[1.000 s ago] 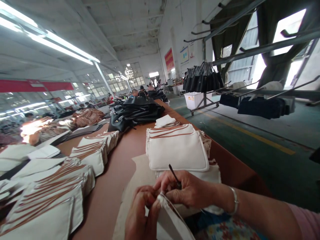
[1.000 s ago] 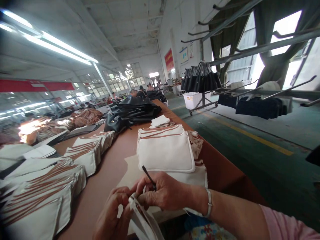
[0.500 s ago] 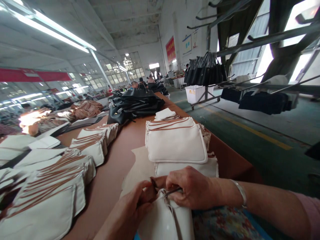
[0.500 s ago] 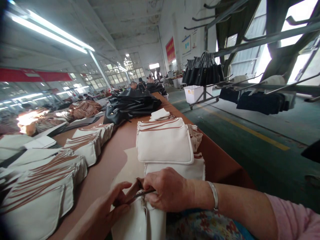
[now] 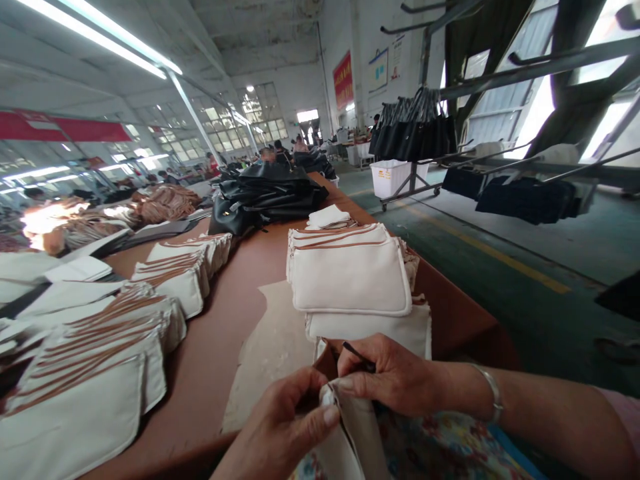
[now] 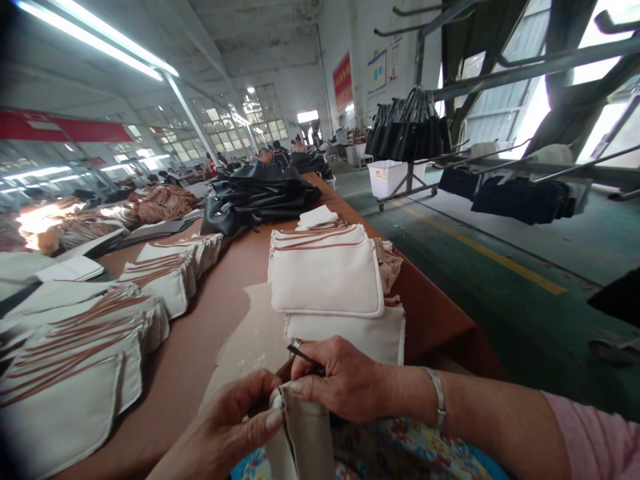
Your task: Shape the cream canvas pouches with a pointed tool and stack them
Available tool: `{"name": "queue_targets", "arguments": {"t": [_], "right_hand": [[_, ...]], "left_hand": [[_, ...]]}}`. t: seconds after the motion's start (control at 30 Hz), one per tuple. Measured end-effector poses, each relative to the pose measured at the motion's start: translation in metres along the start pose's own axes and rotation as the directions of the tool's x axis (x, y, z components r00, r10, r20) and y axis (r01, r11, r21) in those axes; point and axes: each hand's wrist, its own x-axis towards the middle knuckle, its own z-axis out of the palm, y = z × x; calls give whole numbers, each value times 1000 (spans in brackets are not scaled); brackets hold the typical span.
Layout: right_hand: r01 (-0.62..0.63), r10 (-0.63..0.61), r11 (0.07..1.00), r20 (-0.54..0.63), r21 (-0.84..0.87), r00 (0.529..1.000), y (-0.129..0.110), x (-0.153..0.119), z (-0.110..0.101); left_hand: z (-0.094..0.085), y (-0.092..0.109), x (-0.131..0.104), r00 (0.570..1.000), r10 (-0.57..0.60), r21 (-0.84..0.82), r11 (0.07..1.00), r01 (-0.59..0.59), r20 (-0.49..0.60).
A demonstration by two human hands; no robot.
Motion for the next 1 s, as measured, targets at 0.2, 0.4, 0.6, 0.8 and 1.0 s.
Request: {"name": "queue_targets", "arguments": {"t": [0.2, 0.4, 0.6, 0.8, 1.0], "right_hand": [[106, -109, 979, -12, -173, 994, -5, -1, -6], [91, -93, 979, -4, -182, 996, -4, -1, -9], [-69, 71, 997, 32, -34, 997, -6, -3, -7], [-98, 102, 984, 19, -151, 995, -11, -6, -2], [-45, 44, 974, -12, -221, 999, -7, -6, 0]], "left_hand": [[1, -14, 4, 1000, -19, -148, 989, 19, 1], [11, -18, 4, 997, -43, -229, 973, 29, -57], [13, -20, 3, 992, -48, -150, 988, 30, -117], [14, -18, 5, 995, -29, -156, 988, 13, -101], [19, -12, 6, 990, -46, -56, 998, 39, -132]]}}
